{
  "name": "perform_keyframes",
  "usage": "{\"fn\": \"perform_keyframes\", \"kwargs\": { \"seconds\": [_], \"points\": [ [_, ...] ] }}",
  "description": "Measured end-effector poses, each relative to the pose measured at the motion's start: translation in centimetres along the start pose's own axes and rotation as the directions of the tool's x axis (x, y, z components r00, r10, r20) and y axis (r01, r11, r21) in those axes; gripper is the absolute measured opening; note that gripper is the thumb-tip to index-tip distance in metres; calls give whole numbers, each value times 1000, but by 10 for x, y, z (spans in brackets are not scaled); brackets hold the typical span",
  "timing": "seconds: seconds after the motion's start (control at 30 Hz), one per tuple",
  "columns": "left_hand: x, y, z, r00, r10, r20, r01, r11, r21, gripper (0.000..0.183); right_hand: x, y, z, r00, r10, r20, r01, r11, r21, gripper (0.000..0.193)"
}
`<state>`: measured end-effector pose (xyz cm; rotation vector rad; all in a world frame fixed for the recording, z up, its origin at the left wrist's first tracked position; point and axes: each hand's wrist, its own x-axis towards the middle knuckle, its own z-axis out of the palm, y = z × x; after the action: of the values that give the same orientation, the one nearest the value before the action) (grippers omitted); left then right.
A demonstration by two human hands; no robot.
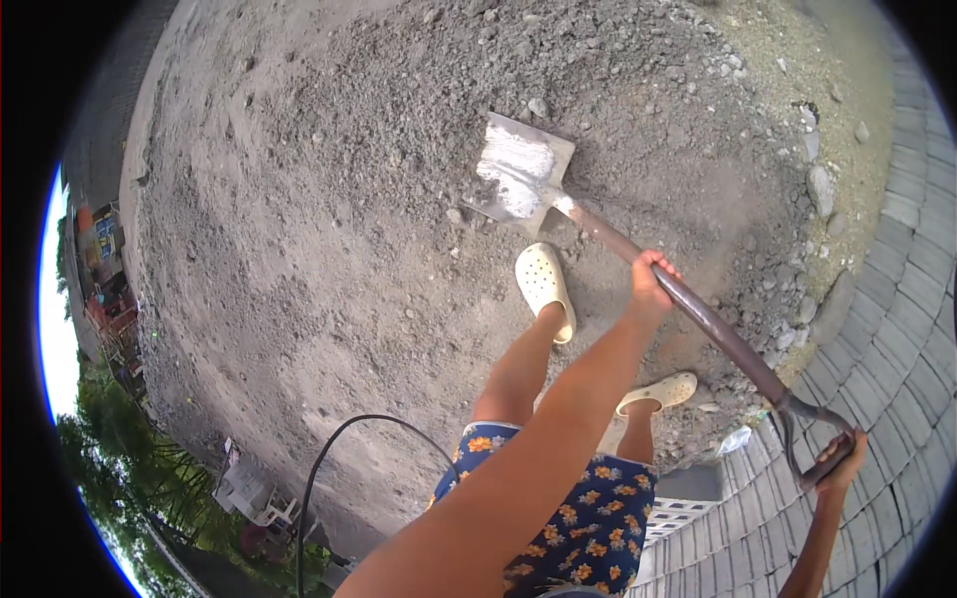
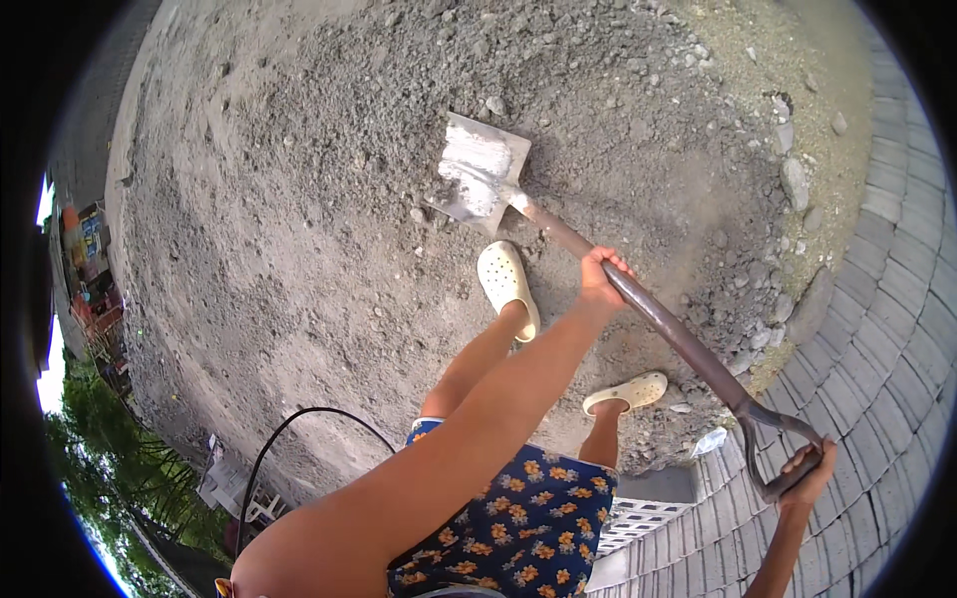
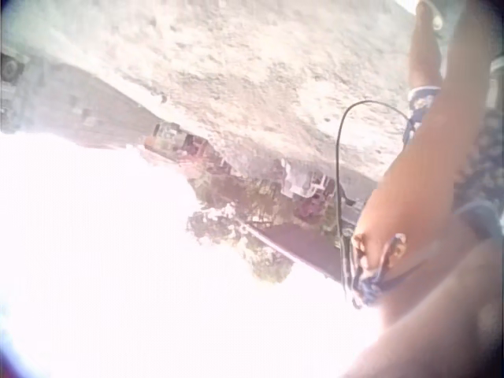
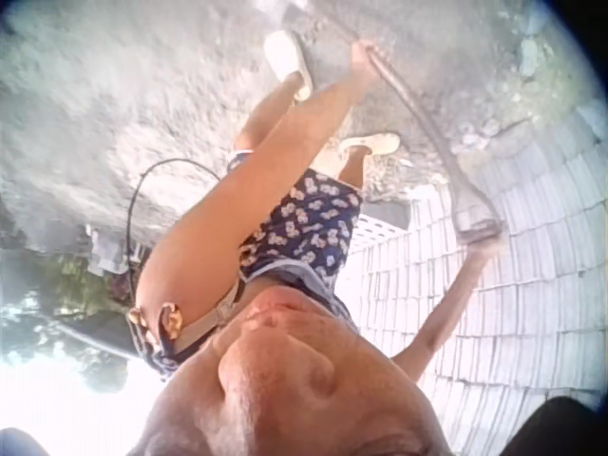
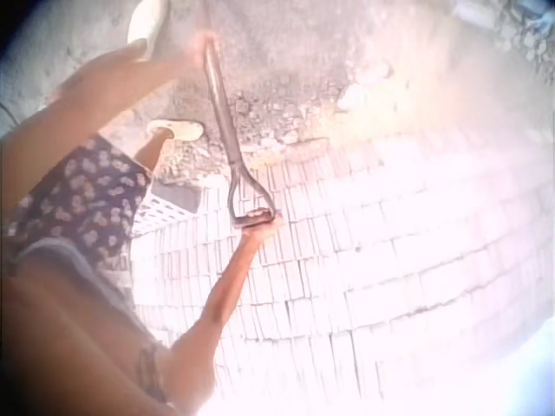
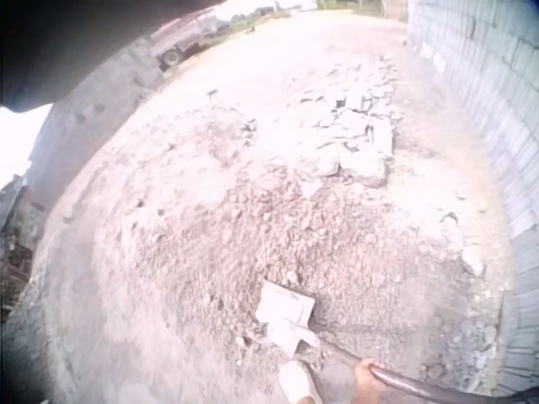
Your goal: Shoveling and leveling dirt and gravel on a construction site.
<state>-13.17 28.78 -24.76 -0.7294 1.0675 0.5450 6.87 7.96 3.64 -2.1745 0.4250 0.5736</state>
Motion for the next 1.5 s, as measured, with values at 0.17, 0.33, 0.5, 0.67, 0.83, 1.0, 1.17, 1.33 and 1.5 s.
{"fn": "perform_keyframes", "kwargs": {
  "seconds": [0.17,0.33,0.5,0.67,0.83,1.0,1.17,1.33,1.5],
  "points": [
    [-9,221,22,946,314,-80,-296,938,183,13,-23,49,180,895,335,294,-371,926,73,32],
    [-101,407,-5,807,581,106,-586,810,24,13,-138,61,309,798,-49,601,-67,983,170,26],
    [-341,536,-112,566,781,265,-798,599,-60,11,-298,53,329,218,-444,869,289,880,377,23],
    [-508,504,-192,316,948,-29,-936,316,154,22,-413,54,315,-147,-797,586,231,549,804,24],
    [-497,472,-180,233,952,199,-955,263,-139,24,-372,24,268,35,-571,821,169,813,558,23],
    [-312,362,-77,698,611,375,-618,778,-118,12,-216,61,173,538,-307,785,141,951,276,27],
    [-139,151,-16,935,352,29,-348,902,255,14,-68,112,33,917,116,382,-250,913,323,30],
    [-45,-60,-86,992,39,-124,15,914,405,9,-47,173,-157,934,358,-23,-342,908,242,41],
    [-68,-209,-155,918,-103,-384,282,849,448,8,-133,173,-291,781,529,-333,-476,848,233,42]
  ]
}}
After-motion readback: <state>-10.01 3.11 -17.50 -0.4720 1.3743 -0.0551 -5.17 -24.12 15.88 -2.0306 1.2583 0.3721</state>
